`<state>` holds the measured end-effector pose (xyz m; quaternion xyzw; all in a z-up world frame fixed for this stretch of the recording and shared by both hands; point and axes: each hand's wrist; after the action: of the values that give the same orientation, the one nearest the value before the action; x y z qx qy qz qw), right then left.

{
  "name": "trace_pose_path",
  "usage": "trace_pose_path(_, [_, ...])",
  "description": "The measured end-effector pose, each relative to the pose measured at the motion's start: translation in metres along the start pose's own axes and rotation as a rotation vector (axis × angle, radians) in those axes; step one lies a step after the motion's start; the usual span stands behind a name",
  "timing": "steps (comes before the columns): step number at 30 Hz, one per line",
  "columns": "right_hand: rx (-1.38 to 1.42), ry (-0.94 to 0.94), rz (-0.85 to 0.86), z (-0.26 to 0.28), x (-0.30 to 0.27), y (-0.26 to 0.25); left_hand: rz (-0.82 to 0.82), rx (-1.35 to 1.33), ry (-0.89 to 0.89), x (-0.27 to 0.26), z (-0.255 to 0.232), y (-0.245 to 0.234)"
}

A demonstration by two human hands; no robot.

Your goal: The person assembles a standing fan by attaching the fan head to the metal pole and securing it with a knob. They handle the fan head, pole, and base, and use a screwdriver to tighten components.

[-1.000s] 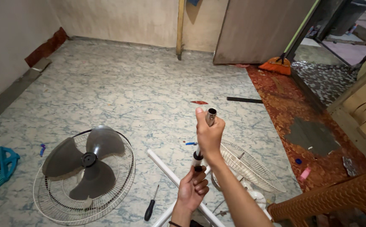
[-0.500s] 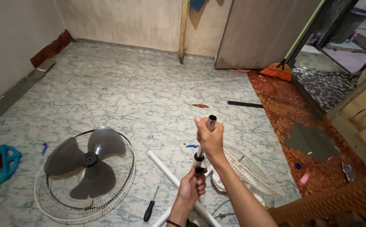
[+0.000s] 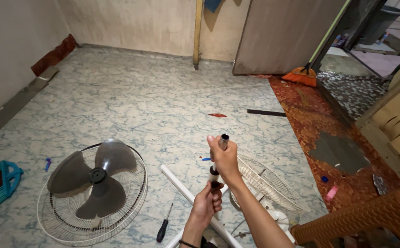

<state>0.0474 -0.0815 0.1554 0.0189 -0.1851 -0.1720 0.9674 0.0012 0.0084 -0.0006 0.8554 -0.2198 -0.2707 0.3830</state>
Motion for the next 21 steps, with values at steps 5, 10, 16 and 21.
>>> trace_pose_path(5, [0.095, 0.134, 0.052, -0.01, -0.002, -0.007, 0.017, 0.004, -0.004, 0.001, 0.0, -0.001])
trace_pose_path(10, [-0.056, 0.053, 0.055, -0.02, -0.002, -0.014, 0.018, 0.0, -0.002, 0.003, 0.003, -0.002])
trace_pose_path(16, [-0.004, 0.063, 0.062, -0.032, -0.01, -0.013, 0.014, 0.005, -0.003, 0.003, 0.002, -0.004])
trace_pose_path(21, [0.017, 0.039, 0.075, -0.038, -0.011, -0.013, 0.0, 0.023, -0.001, 0.003, 0.003, -0.003])
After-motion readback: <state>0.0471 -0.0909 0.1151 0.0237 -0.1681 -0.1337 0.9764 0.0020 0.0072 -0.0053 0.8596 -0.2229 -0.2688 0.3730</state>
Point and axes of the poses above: each hand's wrist, its own x-axis towards the middle knuckle, its own y-axis out of the palm, z = x × y, and after that the axes turned 3 degrees about -z, right-handed
